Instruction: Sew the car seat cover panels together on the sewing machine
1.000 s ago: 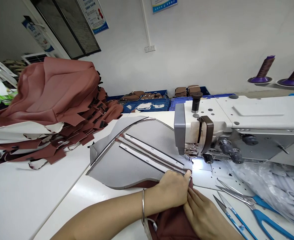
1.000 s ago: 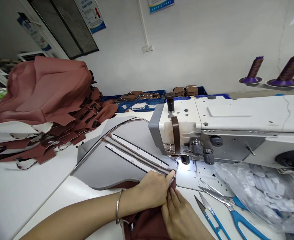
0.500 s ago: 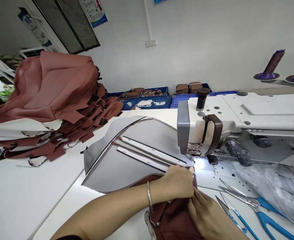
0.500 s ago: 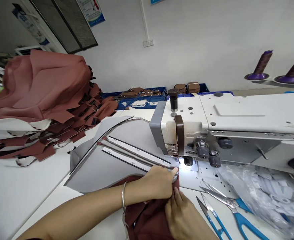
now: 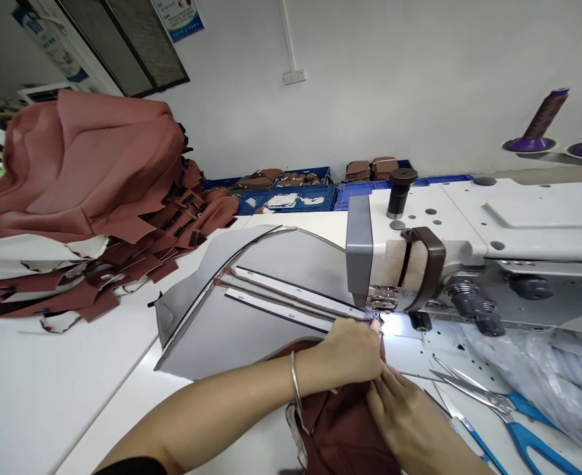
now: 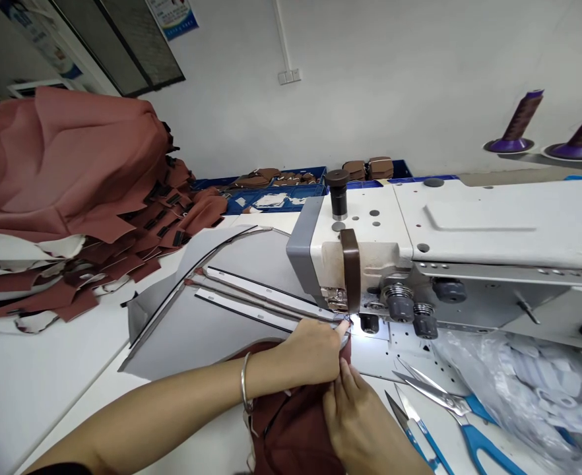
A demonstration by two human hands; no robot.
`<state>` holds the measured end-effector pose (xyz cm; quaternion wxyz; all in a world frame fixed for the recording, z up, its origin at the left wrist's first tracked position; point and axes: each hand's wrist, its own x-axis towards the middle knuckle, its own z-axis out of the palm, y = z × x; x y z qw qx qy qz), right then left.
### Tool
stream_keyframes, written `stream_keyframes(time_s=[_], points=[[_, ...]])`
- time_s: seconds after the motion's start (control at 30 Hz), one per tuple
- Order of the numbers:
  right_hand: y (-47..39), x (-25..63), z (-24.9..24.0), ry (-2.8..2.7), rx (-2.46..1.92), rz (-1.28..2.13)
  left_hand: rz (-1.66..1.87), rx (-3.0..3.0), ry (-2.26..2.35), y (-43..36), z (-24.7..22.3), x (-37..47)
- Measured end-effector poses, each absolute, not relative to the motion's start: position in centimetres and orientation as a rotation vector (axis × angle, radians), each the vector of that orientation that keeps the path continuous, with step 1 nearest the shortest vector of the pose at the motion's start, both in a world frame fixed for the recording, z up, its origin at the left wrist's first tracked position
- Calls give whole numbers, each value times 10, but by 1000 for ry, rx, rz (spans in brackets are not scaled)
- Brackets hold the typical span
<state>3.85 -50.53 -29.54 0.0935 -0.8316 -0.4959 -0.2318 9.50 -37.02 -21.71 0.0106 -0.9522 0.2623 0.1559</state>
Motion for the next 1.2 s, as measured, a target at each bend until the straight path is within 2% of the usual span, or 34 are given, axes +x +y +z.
stream_keyframes(time_s=[0.17, 0.37, 0.5, 0.77, 1.1, 1.2], points=[[-505, 43, -294, -1443, -2472, -705, 425, -2971, 830, -371, -226, 91], [-509, 46, -305, -1420, -2469, -724, 171, -3162, 490, -368, -250, 70], [-514, 44, -301, -1509, -2445, -705, 139, -3100, 643, -366, -252, 63], [-515, 33, -304, -1517, -2407, -699, 247, -3010, 672, -375, -243, 70], [-511, 31, -307, -1516, -2443, -728, 624, -3052, 573, -387, -212, 104], [-509, 31, -303, -1524, -2451, -736, 612, -3077, 541, -387, -214, 106]])
